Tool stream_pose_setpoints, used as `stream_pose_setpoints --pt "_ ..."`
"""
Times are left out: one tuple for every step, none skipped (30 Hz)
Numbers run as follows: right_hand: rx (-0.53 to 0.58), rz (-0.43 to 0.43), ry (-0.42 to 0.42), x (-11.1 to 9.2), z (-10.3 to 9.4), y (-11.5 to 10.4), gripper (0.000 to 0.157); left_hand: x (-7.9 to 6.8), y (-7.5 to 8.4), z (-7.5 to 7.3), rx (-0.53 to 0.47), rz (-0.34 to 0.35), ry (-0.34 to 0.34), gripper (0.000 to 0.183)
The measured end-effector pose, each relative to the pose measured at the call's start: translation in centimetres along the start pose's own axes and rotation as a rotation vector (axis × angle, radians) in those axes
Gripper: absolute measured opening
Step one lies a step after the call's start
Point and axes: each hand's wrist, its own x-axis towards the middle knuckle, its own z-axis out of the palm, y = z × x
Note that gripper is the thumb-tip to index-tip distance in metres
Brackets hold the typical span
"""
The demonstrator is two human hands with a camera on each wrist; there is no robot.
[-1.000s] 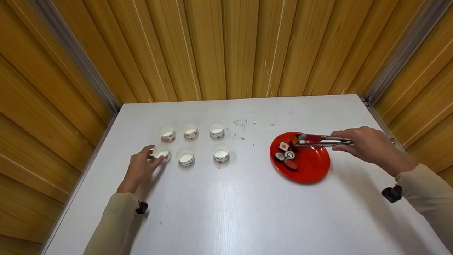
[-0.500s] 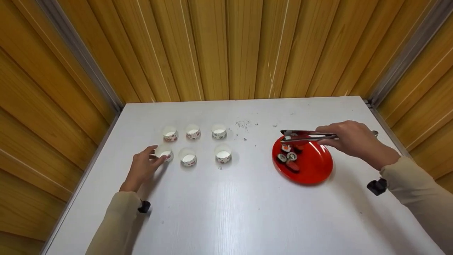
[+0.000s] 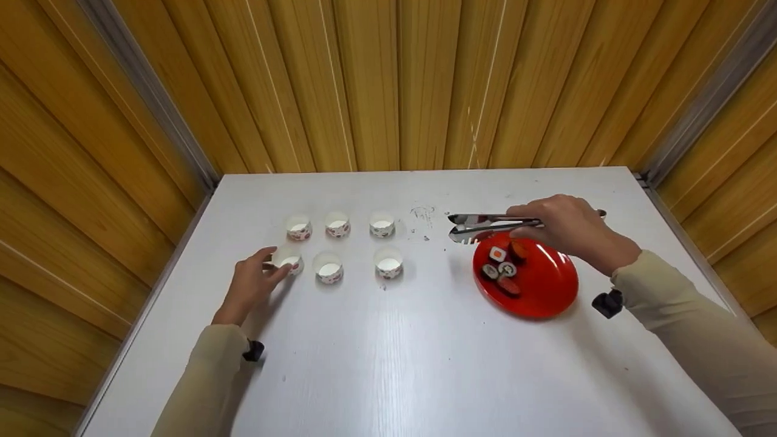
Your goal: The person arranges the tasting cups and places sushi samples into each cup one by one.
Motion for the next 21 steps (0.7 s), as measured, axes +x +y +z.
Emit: stream_pose_setpoints --pt "0.009 -0.003 0.0 0.3 0.1 -0.2 0.035 0.0 0.0 0.0 0.006 0.0 0.003 0.061" --pt "0.016 -0.005 -0.001 0.6 0.2 -0.4 0.035 0.0 0.0 0.1 0.011 0.001 0.005 0.061" --pt "0.023 -0.008 -0.003 0.9 0.2 -0.6 0.035 0.0 0.1 0.1 0.01 -0.002 0.005 0.061" --pt "0.032 -0.011 -0.005 1.2 0.3 -0.9 0.035 0.0 0.1 0.1 0.006 -0.002 0.005 0.061" --pt "0.039 -0.016 -0.007 1.5 0.3 -1.1 0.035 0.0 0.1 0.2 0.003 0.0 0.003 0.06" --pt "0.045 -0.023 -0.007 1.8 0.4 -1.3 0.035 0.1 0.2 0.2 -0.001 0.004 0.003 0.06" --pt "0.05 -0.036 -0.006 2.1 0.5 -1.5 0.035 0.1 0.2 0.2 -0.002 0.006 0.003 0.059" --pt "0.053 -0.051 -0.004 2.3 0.6 -1.7 0.035 0.1 0.2 0.3 -0.006 0.007 0.002 0.059" --pt "0.059 -0.069 0.002 2.6 0.7 -1.9 0.034 0.2 0.3 0.3 -0.01 0.005 -0.001 0.059" --pt "0.065 -0.084 0.007 2.9 0.8 -2.1 0.034 0.2 0.3 0.3 -0.008 0.0 -0.003 0.059" --pt "0.071 -0.098 0.01 3.3 0.9 -2.3 0.033 0.3 0.4 0.4 -0.005 -0.003 -0.004 0.06" --pt "0.079 -0.109 0.012 3.6 1.0 -2.6 0.033 0.3 0.4 0.4 0.0 -0.005 -0.004 0.061" --pt "0.086 -0.117 0.013 3.9 1.1 -2.8 0.033 0.3 0.5 0.4 0.002 -0.012 -0.008 0.062" --pt "0.092 -0.123 0.012 4.2 1.3 -3.0 0.033 0.4 0.6 0.5 0.004 -0.017 -0.011 0.063" --pt "0.098 -0.127 0.011 4.5 1.4 -3.3 0.032 0.4 0.6 0.5 0.005 -0.02 -0.013 0.063" --pt "0.102 -0.13 0.006 4.8 1.4 -3.6 0.032 0.4 0.7 0.6 0.005 -0.021 -0.015 0.064" --pt "0.102 -0.133 0.002 5.1 1.6 -3.8 0.031 0.5 0.8 0.6 0.004 -0.015 -0.015 0.063" --pt "0.1 -0.138 0.001 5.4 1.7 -4.0 0.03 0.5 0.9 0.7 0.004 -0.012 -0.014 0.063" --pt "0.095 -0.147 0.003 5.7 1.8 -4.2 0.029 0.5 1.0 0.7 0.003 -0.012 -0.015 0.063" --pt "0.093 -0.16 0.007 6.0 1.9 -4.4 0.028 0.6 1.1 0.8 0.004 -0.009 -0.013 0.063" --pt "0.089 -0.173 0.011 6.3 2.0 -4.6 0.027 0.6 1.2 0.9 0.005 -0.007 -0.012 0.063"
